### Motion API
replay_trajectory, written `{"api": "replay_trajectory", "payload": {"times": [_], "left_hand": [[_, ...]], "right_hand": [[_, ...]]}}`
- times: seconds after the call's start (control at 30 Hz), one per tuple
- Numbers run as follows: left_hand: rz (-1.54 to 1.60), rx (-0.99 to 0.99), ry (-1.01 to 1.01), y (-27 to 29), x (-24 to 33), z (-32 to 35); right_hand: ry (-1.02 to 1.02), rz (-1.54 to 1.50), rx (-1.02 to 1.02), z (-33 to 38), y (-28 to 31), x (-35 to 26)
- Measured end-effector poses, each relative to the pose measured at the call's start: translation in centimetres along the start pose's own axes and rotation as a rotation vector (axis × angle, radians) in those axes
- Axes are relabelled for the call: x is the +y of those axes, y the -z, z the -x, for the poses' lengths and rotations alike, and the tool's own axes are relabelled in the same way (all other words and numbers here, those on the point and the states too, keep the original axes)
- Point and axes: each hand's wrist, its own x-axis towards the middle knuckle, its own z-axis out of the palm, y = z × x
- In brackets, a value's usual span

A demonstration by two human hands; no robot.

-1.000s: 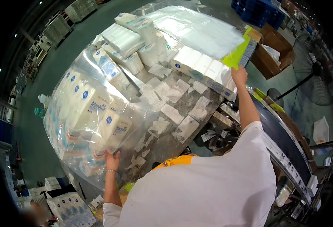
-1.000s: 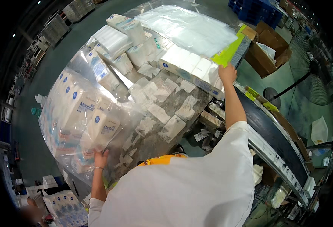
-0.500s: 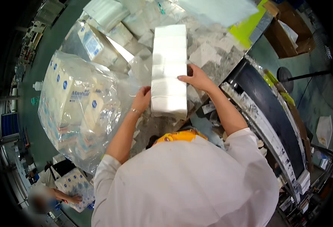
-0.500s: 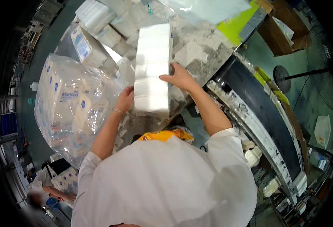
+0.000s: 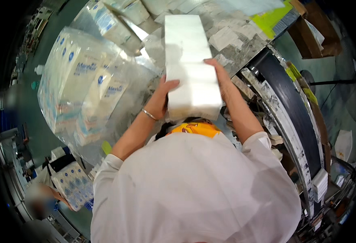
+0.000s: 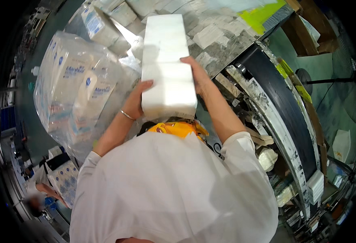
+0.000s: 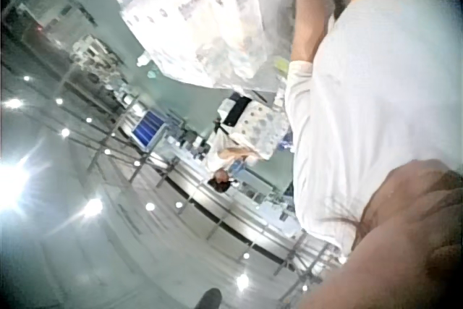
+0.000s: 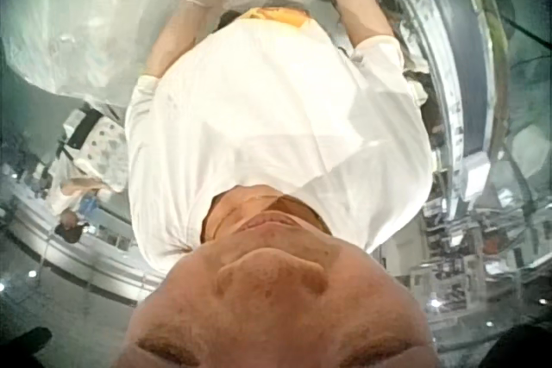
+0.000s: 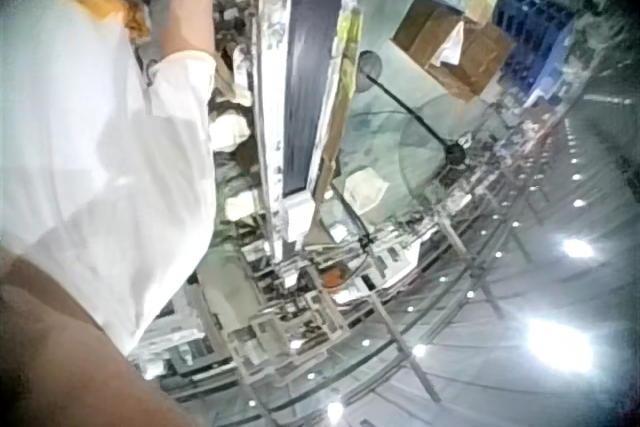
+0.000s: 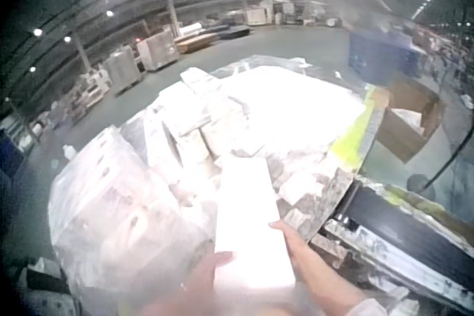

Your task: The person puts bundles of tissues into a large plastic bag, uses a utility knife to cut parts of the packaging, and places the filled bags aside.

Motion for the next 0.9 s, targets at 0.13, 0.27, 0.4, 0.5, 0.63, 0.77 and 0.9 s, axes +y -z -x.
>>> {"api": "replay_trajectory", "payload": {"times": [0.13, 0.27, 0.4, 0.5, 0.63, 0.77, 0.9], "left_hand": [[-0.182, 0.101, -0.161, -0.4, 1.0, 3.9], [-0.935, 0.163, -0.646, 2.7, 1.2, 9.5], [-1.698, 1.003, -0.852, 13.8, -0.6, 13.6], [-1.874, 1.102, -0.537, 21.7, -4.2, 17.7], [-2.061, 1.162, -0.459, 28.4, -7.7, 19.4], [-1.899, 1.216, -0.74, 29.7, -5.8, 18.8], [-1.175, 1.228, -1.066, 25.5, -1.9, 21.4]], "right_hand": [[0.18, 0.149, 0.199, 1.3, 0.0, 1.0], [0.267, 0.321, 0.228, 3.7, 3.9, -0.1], [0.169, 0.205, 0.185, 9.1, 0.8, 1.1], [0.045, 0.195, 0.092, 10.4, -2.5, 3.0], [-0.151, 0.213, -0.068, 10.0, -7.2, 5.9], [-0.286, 0.238, -0.2, 10.0, -11.4, 8.2], [-0.424, 0.27, -0.344, 8.8, -15.2, 10.3]]}}
